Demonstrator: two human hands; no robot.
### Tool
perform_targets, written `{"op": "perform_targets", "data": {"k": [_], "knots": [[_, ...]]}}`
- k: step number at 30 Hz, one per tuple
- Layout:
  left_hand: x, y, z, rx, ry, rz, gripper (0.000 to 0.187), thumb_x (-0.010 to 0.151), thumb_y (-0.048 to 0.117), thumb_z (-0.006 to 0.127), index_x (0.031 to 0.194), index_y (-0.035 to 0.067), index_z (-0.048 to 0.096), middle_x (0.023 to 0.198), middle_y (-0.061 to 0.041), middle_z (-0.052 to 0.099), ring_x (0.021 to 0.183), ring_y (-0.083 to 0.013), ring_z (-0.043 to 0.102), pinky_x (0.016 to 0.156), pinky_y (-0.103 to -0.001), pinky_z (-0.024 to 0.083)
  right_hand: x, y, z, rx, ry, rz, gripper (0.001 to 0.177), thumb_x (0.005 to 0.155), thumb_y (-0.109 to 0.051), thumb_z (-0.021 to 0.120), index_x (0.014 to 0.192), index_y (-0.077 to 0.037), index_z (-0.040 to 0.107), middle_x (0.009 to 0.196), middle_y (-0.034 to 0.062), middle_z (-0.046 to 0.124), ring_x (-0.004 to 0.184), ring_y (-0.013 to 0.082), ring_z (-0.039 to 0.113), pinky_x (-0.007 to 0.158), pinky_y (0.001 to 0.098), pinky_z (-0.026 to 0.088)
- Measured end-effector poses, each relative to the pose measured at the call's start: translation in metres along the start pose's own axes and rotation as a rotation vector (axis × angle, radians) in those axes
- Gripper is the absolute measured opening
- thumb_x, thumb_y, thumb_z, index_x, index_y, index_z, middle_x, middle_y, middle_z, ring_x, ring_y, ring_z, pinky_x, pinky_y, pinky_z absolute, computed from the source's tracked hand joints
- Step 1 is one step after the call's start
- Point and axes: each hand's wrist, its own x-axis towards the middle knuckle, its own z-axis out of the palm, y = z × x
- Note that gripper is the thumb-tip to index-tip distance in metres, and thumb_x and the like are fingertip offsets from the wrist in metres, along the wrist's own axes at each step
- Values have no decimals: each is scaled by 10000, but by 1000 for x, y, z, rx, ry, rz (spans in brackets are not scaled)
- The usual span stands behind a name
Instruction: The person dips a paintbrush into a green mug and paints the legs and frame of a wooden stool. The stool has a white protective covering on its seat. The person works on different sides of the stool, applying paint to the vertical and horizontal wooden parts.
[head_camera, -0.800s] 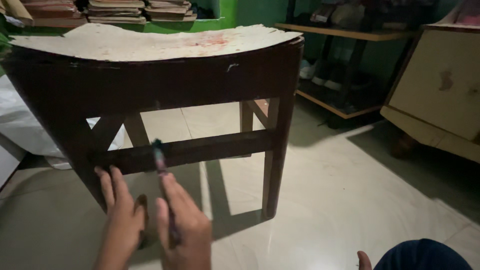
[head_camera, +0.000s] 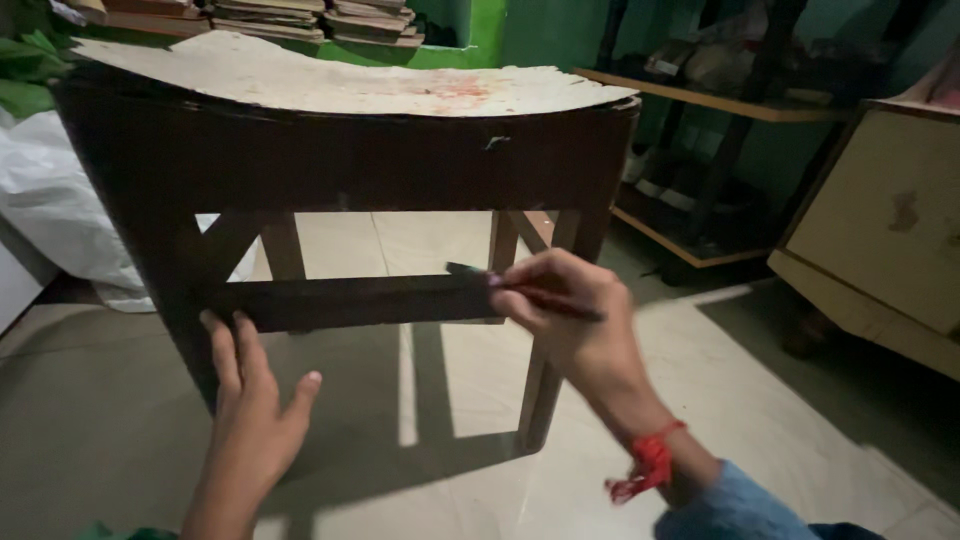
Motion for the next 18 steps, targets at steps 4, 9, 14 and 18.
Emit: {"op": "perform_targets", "data": {"k": [4, 9, 14, 18], "knots": [[-2, -3, 2, -18, 51, 84, 999, 839, 265, 717, 1585, -15, 114, 1692, -248, -88, 1491, -500, 239, 1142, -499, 377, -11, -1, 43, 149, -69, -259, 127, 863, 23, 711, 974, -31, 680, 1052, 75, 714, 925, 168, 772, 796, 285, 649], [4, -34, 15, -7, 72, 107, 945, 836, 201, 685, 1593, 14, 152, 1704, -258, -36, 1513, -486, 227, 1158, -481, 363, -27, -30, 107, 72, -150, -306, 130, 872, -19, 731, 960, -37, 638, 1040, 69, 644, 877, 171, 730, 708, 283, 631], [22, -80, 28, 119, 360, 527, 704, 928, 148, 622, 1548, -22, 333, 1573, -295, 277, 1451, -459, 363, 1214, -468, 344, -38, -52, 133, 213, -252, -324, 139, 891, -66, 738, 944, -28, 616, 976, 88, 642, 828, 175, 724, 673, 294, 610], [35, -79, 10, -639, 183, -12, 459, 1029, 72, 547, 1475, -38, 524, 1352, -299, 462, 1240, -421, 480, 1090, -479, 484, -44, -54, 143, 319, -186, -357, 126, 913, -50, 723, 959, -22, 610, 971, 91, 637, 859, 178, 719, 727, 294, 602]]}}
